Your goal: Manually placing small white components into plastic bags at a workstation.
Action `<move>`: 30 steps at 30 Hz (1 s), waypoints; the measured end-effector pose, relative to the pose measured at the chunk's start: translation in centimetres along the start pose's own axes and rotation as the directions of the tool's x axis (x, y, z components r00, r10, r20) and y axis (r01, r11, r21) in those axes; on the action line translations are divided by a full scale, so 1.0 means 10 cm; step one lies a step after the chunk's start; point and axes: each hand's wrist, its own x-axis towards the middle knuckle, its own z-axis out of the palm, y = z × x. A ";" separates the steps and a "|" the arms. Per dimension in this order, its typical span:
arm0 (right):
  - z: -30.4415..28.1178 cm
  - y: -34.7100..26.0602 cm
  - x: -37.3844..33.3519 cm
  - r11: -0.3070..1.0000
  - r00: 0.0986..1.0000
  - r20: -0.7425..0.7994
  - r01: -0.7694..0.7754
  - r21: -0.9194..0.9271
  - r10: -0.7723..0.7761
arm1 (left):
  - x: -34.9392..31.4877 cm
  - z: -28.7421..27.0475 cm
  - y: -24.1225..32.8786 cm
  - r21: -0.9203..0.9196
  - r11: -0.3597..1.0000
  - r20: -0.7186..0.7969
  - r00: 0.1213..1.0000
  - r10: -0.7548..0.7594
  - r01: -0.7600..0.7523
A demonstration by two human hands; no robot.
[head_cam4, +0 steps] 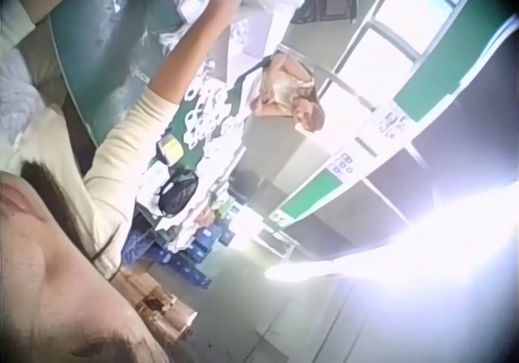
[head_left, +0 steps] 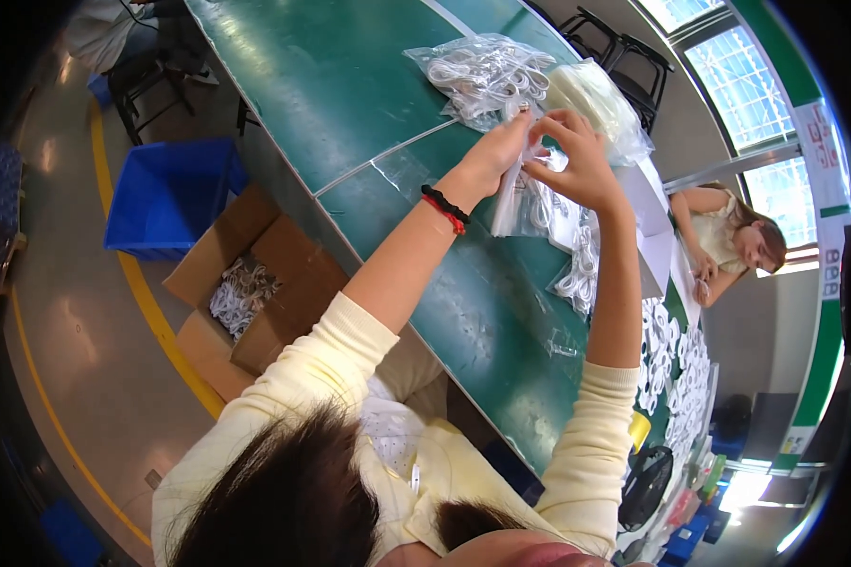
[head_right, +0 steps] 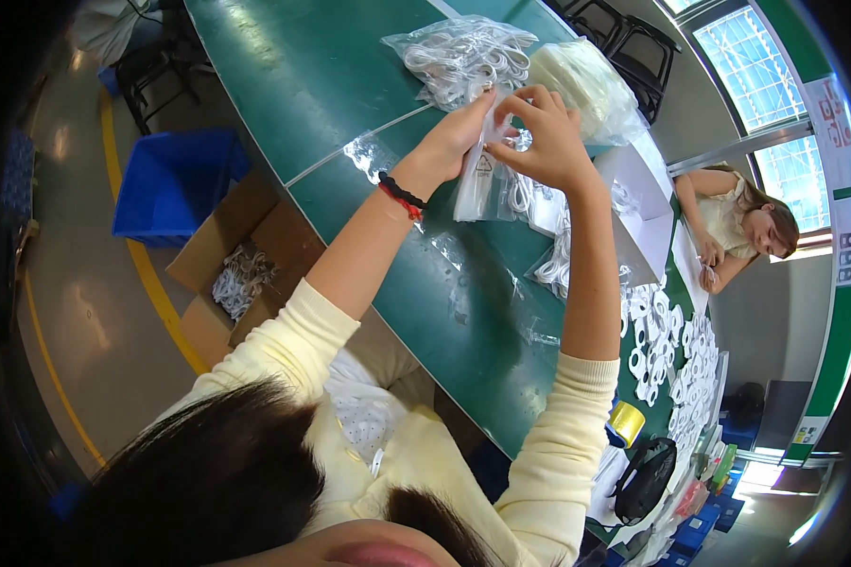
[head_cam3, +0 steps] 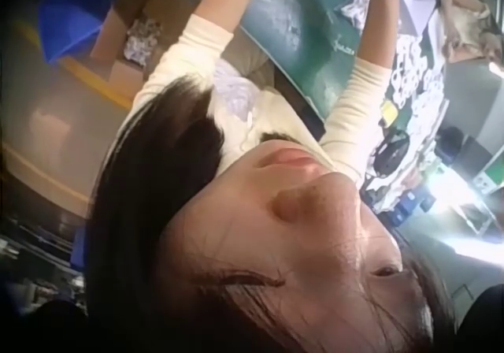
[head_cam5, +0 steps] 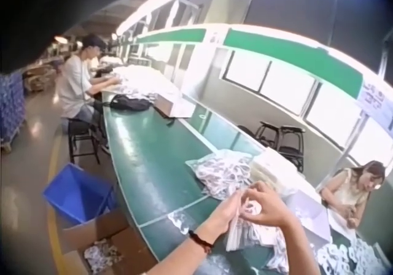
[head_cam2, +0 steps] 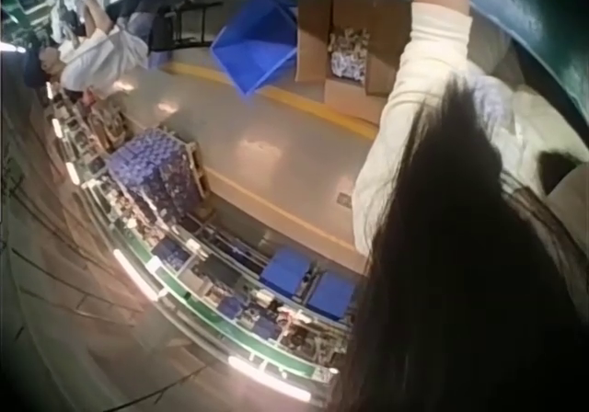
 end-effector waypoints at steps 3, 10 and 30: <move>0.05 0.03 0.00 0.999 0.996 -0.075 0.037 0.000 -0.037 | -0.01 0.02 0.02 0.020 0.999 -0.014 0.999 -0.038 0.039; -0.03 -0.04 0.05 0.981 0.991 -0.103 0.066 -0.185 -0.087 | 0.05 -0.05 -0.01 0.119 0.993 -0.016 1.000 -0.005 0.007; -0.21 0.01 -0.11 0.989 0.954 -0.290 -0.035 0.145 0.077 | -0.07 0.05 0.08 0.098 0.980 0.185 0.965 -0.187 0.171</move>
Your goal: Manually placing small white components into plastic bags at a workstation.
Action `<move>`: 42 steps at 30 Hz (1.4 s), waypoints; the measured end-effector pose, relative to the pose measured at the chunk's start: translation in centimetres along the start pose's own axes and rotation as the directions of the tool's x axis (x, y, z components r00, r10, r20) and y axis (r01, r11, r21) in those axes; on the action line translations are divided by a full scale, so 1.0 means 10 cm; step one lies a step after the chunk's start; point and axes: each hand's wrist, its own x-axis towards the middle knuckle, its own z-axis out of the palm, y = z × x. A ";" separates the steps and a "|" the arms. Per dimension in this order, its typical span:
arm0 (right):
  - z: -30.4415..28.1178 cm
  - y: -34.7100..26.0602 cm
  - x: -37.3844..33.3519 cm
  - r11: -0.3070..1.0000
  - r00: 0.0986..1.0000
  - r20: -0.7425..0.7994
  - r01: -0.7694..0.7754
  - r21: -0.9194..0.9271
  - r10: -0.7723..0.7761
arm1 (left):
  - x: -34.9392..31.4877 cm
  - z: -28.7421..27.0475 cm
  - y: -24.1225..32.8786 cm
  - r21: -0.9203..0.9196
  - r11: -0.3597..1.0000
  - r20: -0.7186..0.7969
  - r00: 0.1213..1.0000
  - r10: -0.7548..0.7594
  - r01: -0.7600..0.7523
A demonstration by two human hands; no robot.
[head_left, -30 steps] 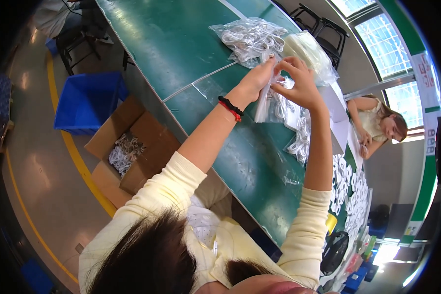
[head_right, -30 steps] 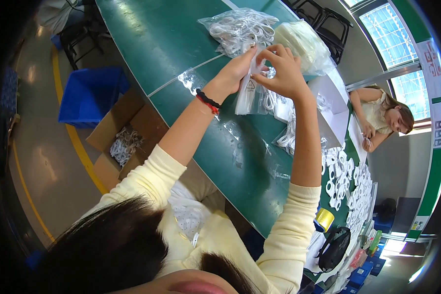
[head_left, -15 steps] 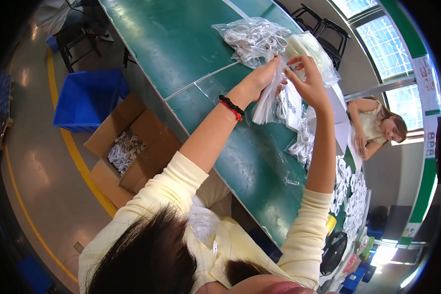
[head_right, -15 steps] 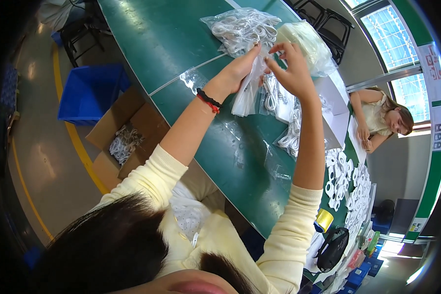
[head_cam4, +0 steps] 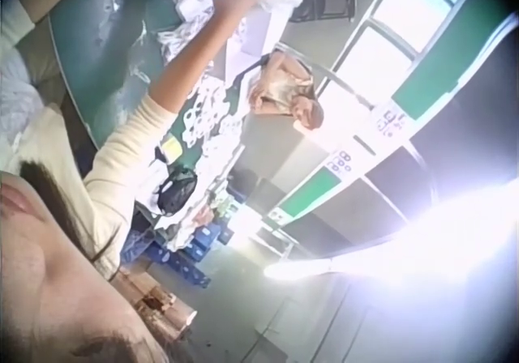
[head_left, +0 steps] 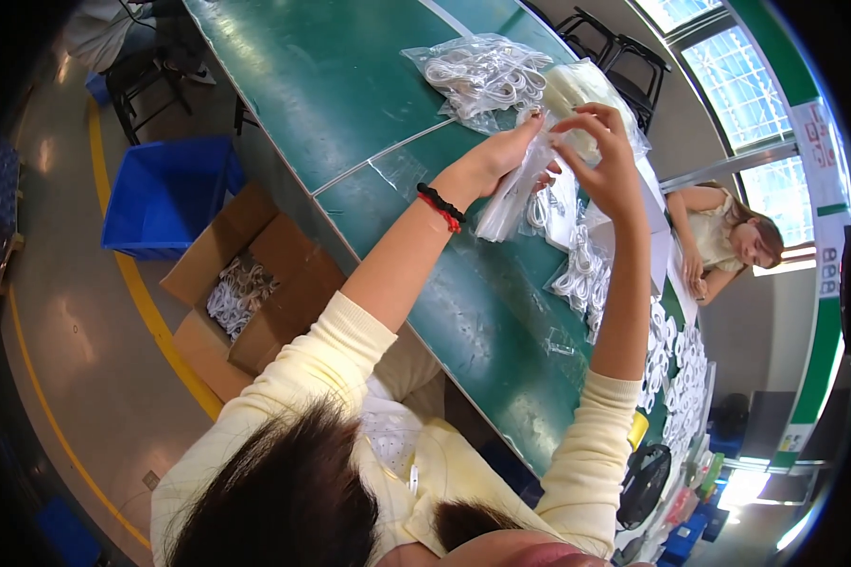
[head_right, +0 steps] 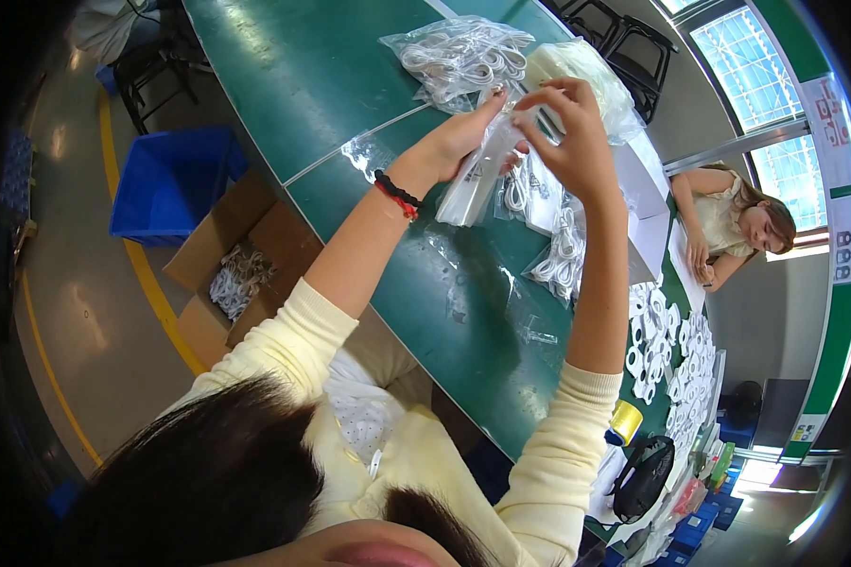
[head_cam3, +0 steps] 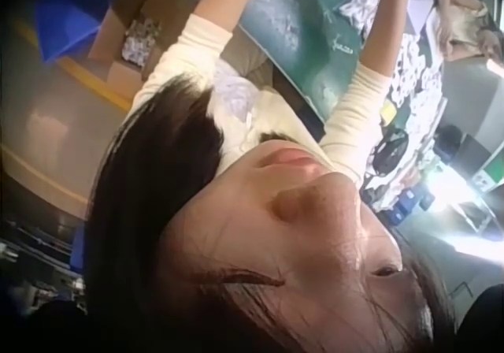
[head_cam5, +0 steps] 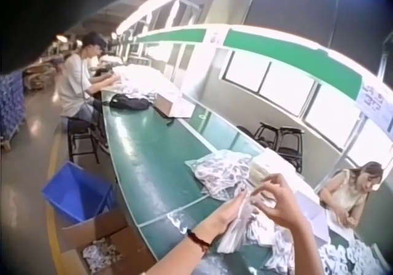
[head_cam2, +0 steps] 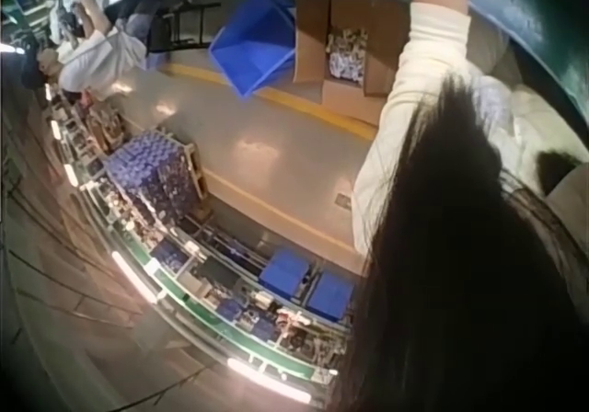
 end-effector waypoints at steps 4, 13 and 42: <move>0.03 -0.03 -0.08 0.988 0.985 0.165 0.068 -0.135 -0.046 | -0.01 0.05 -0.02 0.018 0.998 -0.031 0.997 0.067 -0.066; 0.07 0.07 0.04 1.000 0.983 0.185 0.018 0.003 -0.019 | 0.05 -0.02 -0.04 0.019 0.997 0.033 0.996 0.078 -0.078; -0.10 0.50 -0.12 0.695 0.840 -0.088 -0.380 0.610 0.536 | 0.05 0.07 -0.04 -0.130 0.991 -0.060 0.997 -0.039 0.031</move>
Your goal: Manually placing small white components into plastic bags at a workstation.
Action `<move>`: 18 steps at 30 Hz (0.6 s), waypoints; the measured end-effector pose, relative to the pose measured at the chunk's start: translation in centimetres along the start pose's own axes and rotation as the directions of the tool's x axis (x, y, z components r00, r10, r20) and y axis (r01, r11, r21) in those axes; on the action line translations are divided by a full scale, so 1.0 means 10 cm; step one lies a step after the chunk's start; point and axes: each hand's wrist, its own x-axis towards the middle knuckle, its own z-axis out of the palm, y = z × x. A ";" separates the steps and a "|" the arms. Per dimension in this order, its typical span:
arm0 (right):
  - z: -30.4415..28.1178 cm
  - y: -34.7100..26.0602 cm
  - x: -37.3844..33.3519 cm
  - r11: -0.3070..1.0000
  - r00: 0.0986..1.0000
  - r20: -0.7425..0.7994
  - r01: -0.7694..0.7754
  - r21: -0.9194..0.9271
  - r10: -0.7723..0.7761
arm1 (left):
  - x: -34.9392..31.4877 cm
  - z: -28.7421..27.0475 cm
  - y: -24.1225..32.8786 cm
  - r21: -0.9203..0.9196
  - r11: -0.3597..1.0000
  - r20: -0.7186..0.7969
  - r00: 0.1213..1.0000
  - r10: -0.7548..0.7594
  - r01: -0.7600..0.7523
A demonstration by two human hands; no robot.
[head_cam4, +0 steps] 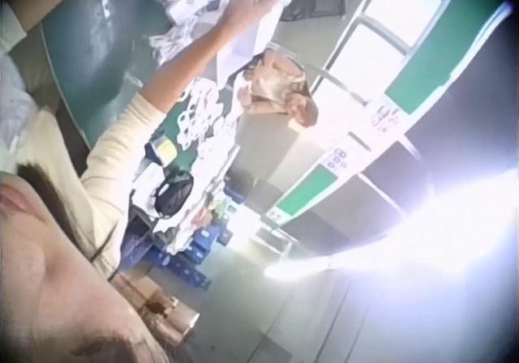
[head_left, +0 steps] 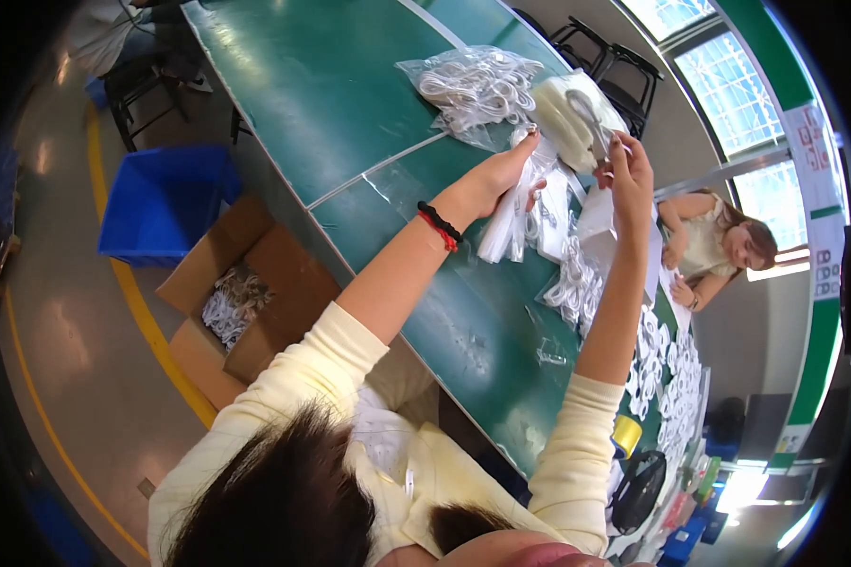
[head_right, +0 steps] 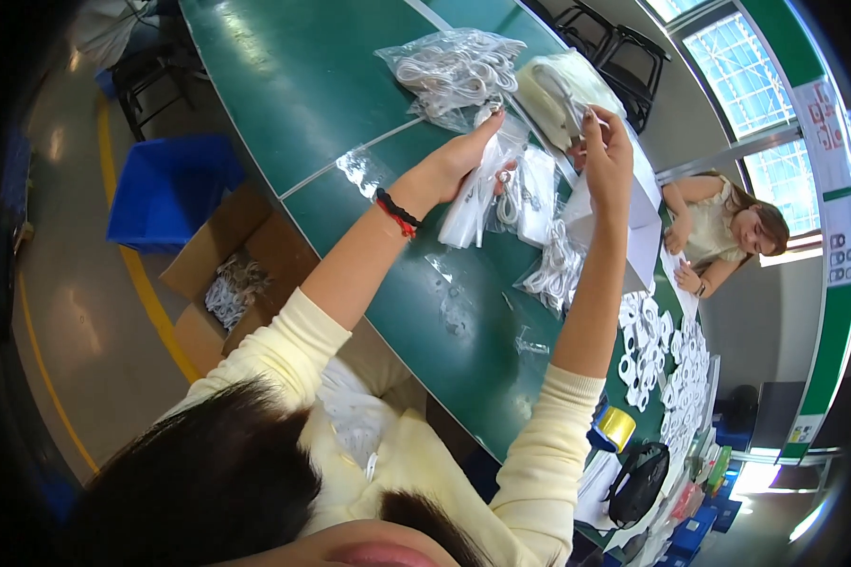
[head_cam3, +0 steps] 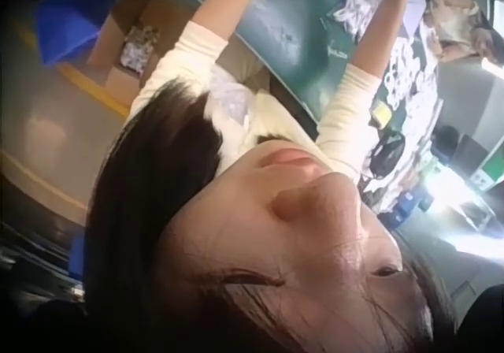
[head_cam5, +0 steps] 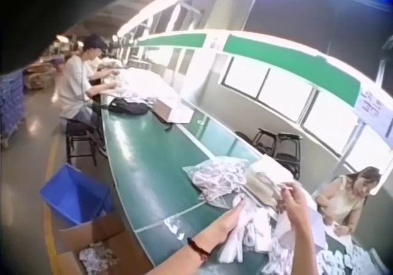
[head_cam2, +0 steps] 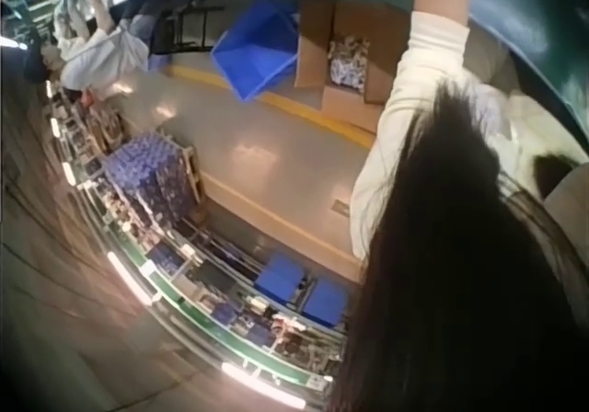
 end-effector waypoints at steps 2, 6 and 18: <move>-0.12 -0.15 -0.25 0.999 0.999 0.024 0.042 -0.014 -0.041 | 0.00 0.02 -0.03 0.115 0.987 0.059 0.990 -0.124 0.117; -0.29 -0.23 -0.69 0.998 0.999 -0.010 -0.039 -0.039 0.038 | -0.07 0.20 -0.13 0.196 0.959 0.129 0.963 -0.235 0.207; -0.46 -0.12 -1.15 0.934 0.959 -0.138 -0.274 -0.230 0.247 | -0.22 0.40 -0.46 0.519 0.800 0.317 0.802 -0.507 0.301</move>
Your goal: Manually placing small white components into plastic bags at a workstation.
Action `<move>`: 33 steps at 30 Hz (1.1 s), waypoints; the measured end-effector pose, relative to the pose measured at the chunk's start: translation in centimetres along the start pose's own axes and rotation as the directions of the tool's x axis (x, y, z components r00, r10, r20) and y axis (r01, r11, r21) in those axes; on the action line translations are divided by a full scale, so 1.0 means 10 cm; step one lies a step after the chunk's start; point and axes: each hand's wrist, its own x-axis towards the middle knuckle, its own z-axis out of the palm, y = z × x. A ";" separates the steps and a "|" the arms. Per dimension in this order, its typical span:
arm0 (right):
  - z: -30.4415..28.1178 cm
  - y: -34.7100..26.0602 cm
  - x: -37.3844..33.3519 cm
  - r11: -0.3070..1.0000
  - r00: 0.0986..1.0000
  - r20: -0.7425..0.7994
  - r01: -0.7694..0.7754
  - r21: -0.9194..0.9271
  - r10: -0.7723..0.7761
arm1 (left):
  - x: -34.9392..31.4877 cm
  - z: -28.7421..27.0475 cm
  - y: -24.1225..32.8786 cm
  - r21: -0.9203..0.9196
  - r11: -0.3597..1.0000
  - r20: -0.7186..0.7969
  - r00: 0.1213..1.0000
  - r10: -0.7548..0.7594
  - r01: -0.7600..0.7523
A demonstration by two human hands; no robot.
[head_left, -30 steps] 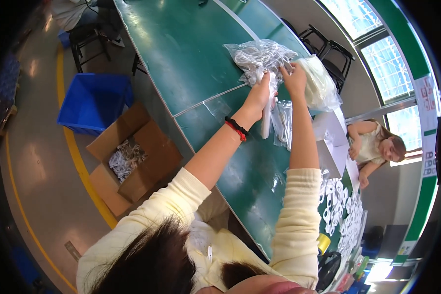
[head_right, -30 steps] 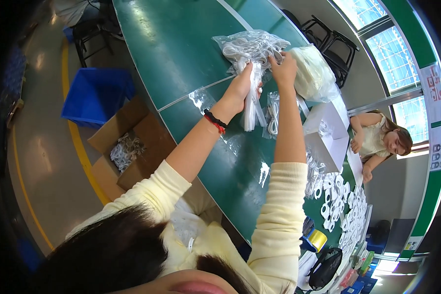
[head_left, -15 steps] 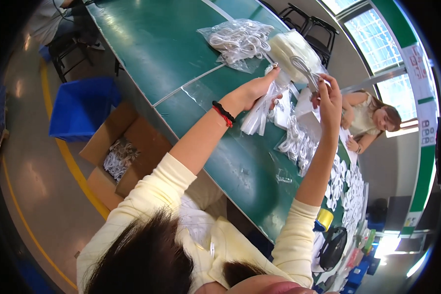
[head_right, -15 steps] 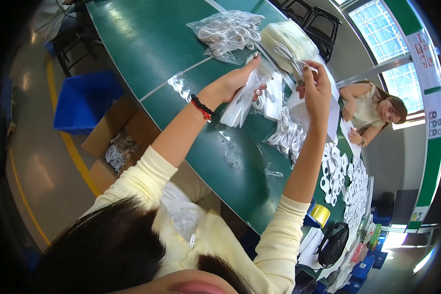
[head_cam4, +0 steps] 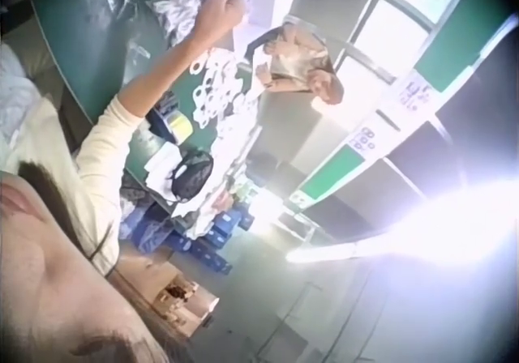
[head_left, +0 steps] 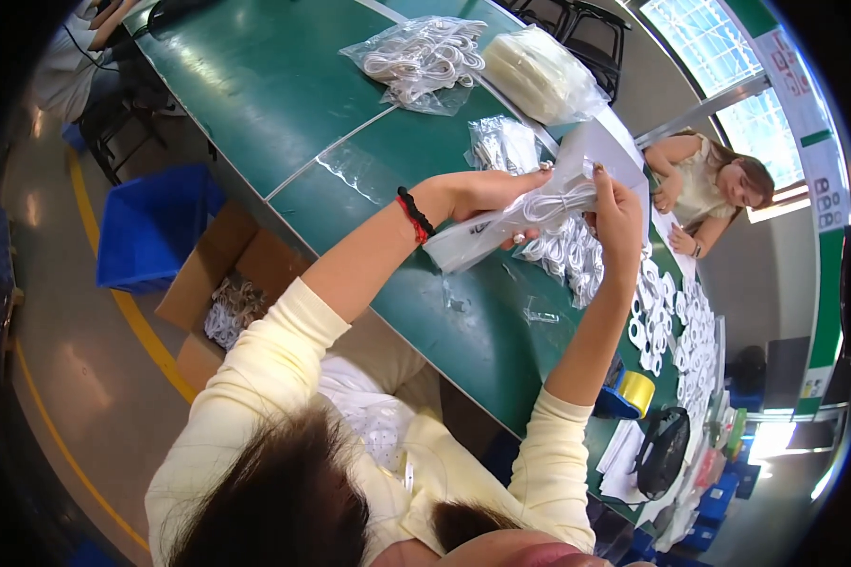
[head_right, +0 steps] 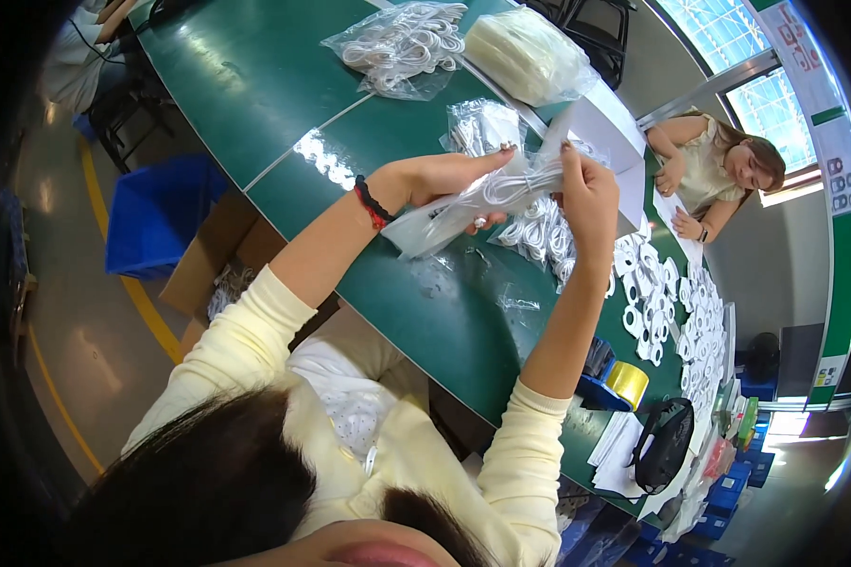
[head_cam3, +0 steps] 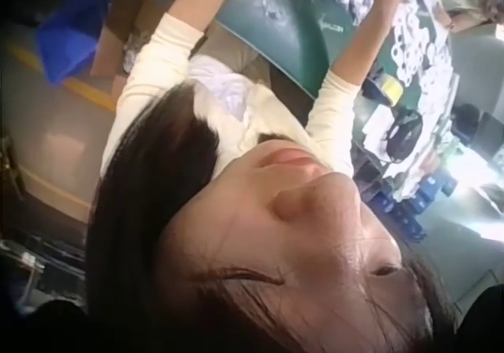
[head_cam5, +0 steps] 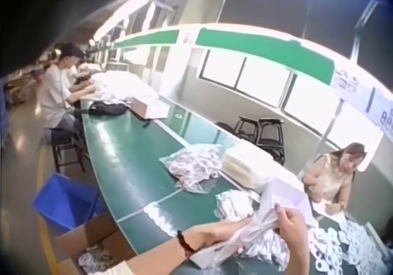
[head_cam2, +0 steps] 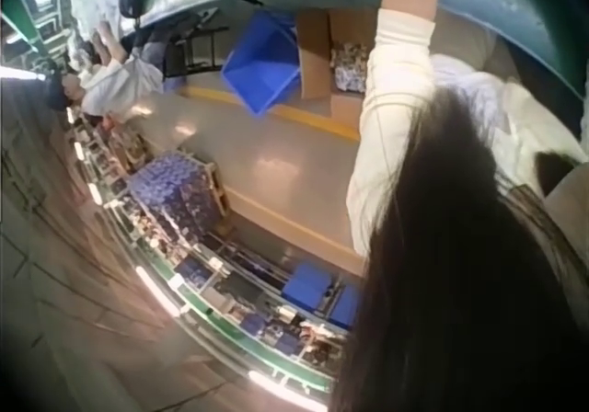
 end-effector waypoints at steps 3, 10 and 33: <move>0.17 -0.12 -0.02 0.999 0.999 -0.030 0.039 0.031 -0.038 | -0.02 0.08 0.00 -0.052 0.998 0.071 0.997 -0.019 0.023; 0.21 -0.09 0.00 0.996 0.960 -0.270 0.081 0.029 -0.070 | 0.00 0.07 0.03 -0.140 0.982 -0.057 0.991 0.119 -0.126; 0.38 -0.24 -0.20 0.770 0.822 0.125 0.566 -0.296 -0.556 | 0.03 0.08 0.07 -0.182 0.877 -0.267 0.881 0.390 -0.444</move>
